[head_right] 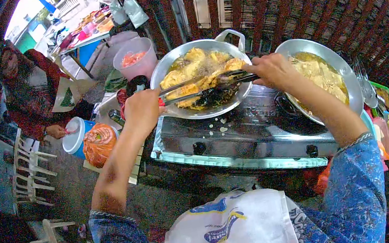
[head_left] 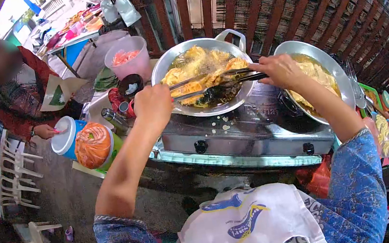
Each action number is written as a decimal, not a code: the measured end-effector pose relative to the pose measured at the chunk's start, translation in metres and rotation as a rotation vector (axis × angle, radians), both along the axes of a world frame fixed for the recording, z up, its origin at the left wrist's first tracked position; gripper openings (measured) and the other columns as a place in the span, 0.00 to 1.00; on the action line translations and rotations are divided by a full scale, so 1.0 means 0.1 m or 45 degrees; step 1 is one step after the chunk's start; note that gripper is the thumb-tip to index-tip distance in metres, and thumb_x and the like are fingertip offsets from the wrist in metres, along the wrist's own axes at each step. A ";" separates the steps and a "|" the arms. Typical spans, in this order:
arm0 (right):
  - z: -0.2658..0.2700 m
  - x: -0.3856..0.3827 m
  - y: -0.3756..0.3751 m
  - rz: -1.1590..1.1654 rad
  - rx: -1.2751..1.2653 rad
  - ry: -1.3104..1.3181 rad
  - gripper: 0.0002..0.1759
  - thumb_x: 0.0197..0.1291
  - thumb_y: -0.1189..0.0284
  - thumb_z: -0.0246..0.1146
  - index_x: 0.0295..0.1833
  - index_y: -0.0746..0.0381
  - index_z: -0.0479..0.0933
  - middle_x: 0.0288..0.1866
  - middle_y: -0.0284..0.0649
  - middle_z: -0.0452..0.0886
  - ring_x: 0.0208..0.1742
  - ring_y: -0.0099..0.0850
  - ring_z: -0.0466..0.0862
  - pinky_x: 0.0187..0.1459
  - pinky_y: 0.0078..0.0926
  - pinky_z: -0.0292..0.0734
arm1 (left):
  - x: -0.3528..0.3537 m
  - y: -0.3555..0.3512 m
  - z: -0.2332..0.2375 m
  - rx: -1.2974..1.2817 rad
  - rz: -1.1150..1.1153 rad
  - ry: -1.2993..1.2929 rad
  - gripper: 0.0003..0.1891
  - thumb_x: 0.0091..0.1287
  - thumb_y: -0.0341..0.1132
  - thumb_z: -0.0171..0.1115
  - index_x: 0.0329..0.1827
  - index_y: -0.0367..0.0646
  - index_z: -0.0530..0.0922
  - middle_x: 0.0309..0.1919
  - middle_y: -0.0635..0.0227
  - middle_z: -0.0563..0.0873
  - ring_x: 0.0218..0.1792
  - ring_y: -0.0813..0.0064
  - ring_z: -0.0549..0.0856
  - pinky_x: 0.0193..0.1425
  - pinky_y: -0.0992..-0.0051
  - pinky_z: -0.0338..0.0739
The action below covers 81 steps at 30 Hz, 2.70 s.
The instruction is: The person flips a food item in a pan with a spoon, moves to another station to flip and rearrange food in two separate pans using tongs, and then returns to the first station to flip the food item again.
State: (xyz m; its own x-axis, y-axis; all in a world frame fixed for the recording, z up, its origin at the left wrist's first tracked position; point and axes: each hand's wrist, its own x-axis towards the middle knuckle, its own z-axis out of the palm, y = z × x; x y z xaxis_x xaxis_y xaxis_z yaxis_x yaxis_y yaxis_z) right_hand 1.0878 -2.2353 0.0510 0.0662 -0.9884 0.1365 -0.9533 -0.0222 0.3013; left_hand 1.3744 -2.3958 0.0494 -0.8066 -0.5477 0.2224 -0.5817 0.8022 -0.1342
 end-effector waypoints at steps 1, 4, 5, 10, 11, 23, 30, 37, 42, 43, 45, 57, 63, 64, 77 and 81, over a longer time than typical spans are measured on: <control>-0.03 -0.01 -0.02 0.004 0.001 0.001 0.24 0.46 0.59 0.66 0.52 0.48 0.72 0.34 0.37 0.77 0.35 0.37 0.81 0.33 0.35 0.76 | 0.01 0.00 0.00 0.005 0.001 0.008 0.10 0.48 0.36 0.67 0.29 0.41 0.80 0.29 0.60 0.84 0.35 0.62 0.84 0.37 0.66 0.79; -0.07 -0.04 -0.08 0.101 -0.018 0.007 0.23 0.45 0.61 0.66 0.50 0.48 0.73 0.33 0.37 0.76 0.34 0.37 0.81 0.33 0.36 0.76 | 0.07 -0.08 -0.04 0.007 -0.004 0.046 0.09 0.48 0.35 0.67 0.29 0.41 0.80 0.28 0.60 0.84 0.35 0.62 0.84 0.37 0.65 0.79; -0.07 -0.07 -0.09 0.108 -0.031 0.011 0.24 0.45 0.61 0.66 0.51 0.48 0.73 0.31 0.35 0.75 0.33 0.35 0.80 0.31 0.35 0.75 | 0.08 -0.09 -0.06 0.011 0.002 0.044 0.09 0.48 0.35 0.67 0.29 0.41 0.80 0.28 0.60 0.84 0.35 0.62 0.84 0.37 0.65 0.79; 0.04 -0.05 -0.02 0.155 -0.055 0.029 0.25 0.43 0.61 0.67 0.52 0.46 0.74 0.28 0.34 0.74 0.30 0.35 0.79 0.29 0.34 0.74 | 0.03 -0.12 -0.10 -0.050 0.018 0.041 0.07 0.48 0.34 0.66 0.27 0.41 0.81 0.28 0.58 0.84 0.33 0.61 0.85 0.35 0.65 0.79; 0.07 -0.02 0.02 0.125 -0.042 0.055 0.25 0.44 0.61 0.67 0.52 0.47 0.74 0.29 0.34 0.74 0.30 0.35 0.79 0.30 0.34 0.74 | 0.03 -0.12 -0.10 -0.047 0.015 0.041 0.07 0.48 0.34 0.66 0.27 0.41 0.81 0.28 0.58 0.84 0.33 0.61 0.85 0.35 0.65 0.79; 0.01 -0.10 0.28 0.107 -0.042 0.083 0.25 0.47 0.61 0.65 0.54 0.48 0.72 0.32 0.35 0.75 0.31 0.36 0.79 0.33 0.34 0.75 | -0.04 -0.16 -0.04 0.027 -0.014 -0.028 0.11 0.48 0.40 0.69 0.29 0.42 0.82 0.28 0.59 0.84 0.33 0.60 0.85 0.36 0.65 0.79; 0.01 -0.25 0.35 0.169 -0.076 0.072 0.26 0.47 0.60 0.64 0.55 0.47 0.71 0.32 0.35 0.75 0.31 0.37 0.80 0.34 0.35 0.76 | 0.02 -0.25 -0.03 0.062 0.050 -0.042 0.12 0.48 0.40 0.69 0.29 0.41 0.82 0.28 0.58 0.84 0.33 0.60 0.85 0.36 0.65 0.79; 0.09 -0.25 0.32 0.149 -0.073 0.035 0.26 0.47 0.60 0.65 0.55 0.46 0.72 0.32 0.34 0.75 0.32 0.36 0.79 0.35 0.34 0.75 | 0.00 -0.15 0.01 0.012 -0.042 0.009 0.11 0.48 0.38 0.68 0.28 0.40 0.82 0.27 0.58 0.84 0.33 0.61 0.85 0.36 0.66 0.79; 0.17 -0.24 0.29 0.151 -0.018 0.049 0.26 0.46 0.61 0.65 0.55 0.46 0.73 0.31 0.35 0.77 0.32 0.37 0.80 0.35 0.34 0.75 | -0.09 -0.16 -0.06 -0.004 -0.029 0.014 0.08 0.49 0.35 0.65 0.28 0.40 0.82 0.27 0.57 0.84 0.33 0.61 0.85 0.36 0.65 0.79; 0.18 -0.25 0.30 0.151 -0.018 0.049 0.26 0.46 0.61 0.65 0.55 0.46 0.73 0.31 0.35 0.77 0.32 0.37 0.80 0.35 0.34 0.75 | -0.09 -0.17 -0.07 0.000 -0.020 0.009 0.07 0.50 0.34 0.64 0.28 0.40 0.82 0.27 0.57 0.84 0.32 0.60 0.85 0.36 0.65 0.80; 0.19 -0.32 0.32 0.144 -0.111 -0.060 0.26 0.45 0.60 0.66 0.55 0.46 0.74 0.32 0.35 0.77 0.32 0.37 0.78 0.35 0.34 0.74 | -0.03 -0.21 -0.09 0.002 -0.025 0.036 0.07 0.49 0.35 0.65 0.28 0.41 0.82 0.27 0.57 0.84 0.32 0.60 0.85 0.36 0.65 0.79; 0.07 -0.54 0.27 -0.105 -0.166 -0.341 0.26 0.45 0.61 0.68 0.54 0.46 0.76 0.35 0.38 0.80 0.33 0.40 0.80 0.35 0.34 0.74 | 0.16 -0.27 -0.08 0.127 0.109 -0.024 0.15 0.49 0.42 0.67 0.38 0.46 0.80 0.30 0.60 0.83 0.36 0.60 0.83 0.39 0.61 0.75; 0.05 -0.62 0.23 -0.210 -0.194 -0.450 0.25 0.44 0.62 0.69 0.53 0.48 0.77 0.40 0.38 0.82 0.33 0.36 0.80 0.36 0.30 0.74 | 0.22 -0.30 -0.07 0.180 0.149 -0.037 0.15 0.50 0.41 0.67 0.41 0.48 0.80 0.31 0.60 0.83 0.36 0.59 0.83 0.40 0.61 0.75; 0.07 -0.64 0.24 -0.274 -0.177 -0.513 0.24 0.46 0.59 0.68 0.53 0.46 0.77 0.41 0.37 0.82 0.36 0.37 0.81 0.39 0.31 0.75 | 0.24 -0.30 -0.08 0.178 0.143 -0.043 0.15 0.50 0.41 0.67 0.40 0.47 0.79 0.30 0.60 0.83 0.36 0.59 0.83 0.39 0.60 0.75; -0.07 -0.62 -0.12 -0.614 -0.233 -0.779 0.28 0.46 0.51 0.67 0.53 0.51 0.77 0.40 0.47 0.82 0.40 0.41 0.81 0.44 0.33 0.73 | 0.25 -0.20 -0.09 -0.024 0.051 0.030 0.11 0.51 0.37 0.66 0.34 0.44 0.77 0.29 0.61 0.82 0.35 0.61 0.82 0.36 0.62 0.76; -0.06 -0.81 -0.17 -0.771 -0.197 -1.185 0.29 0.47 0.52 0.67 0.51 0.62 0.78 0.38 0.41 0.83 0.37 0.30 0.80 0.41 0.27 0.73 | 0.29 -0.11 -0.11 -0.194 -0.010 0.044 0.06 0.52 0.33 0.61 0.32 0.43 0.78 0.28 0.63 0.83 0.33 0.66 0.83 0.33 0.66 0.77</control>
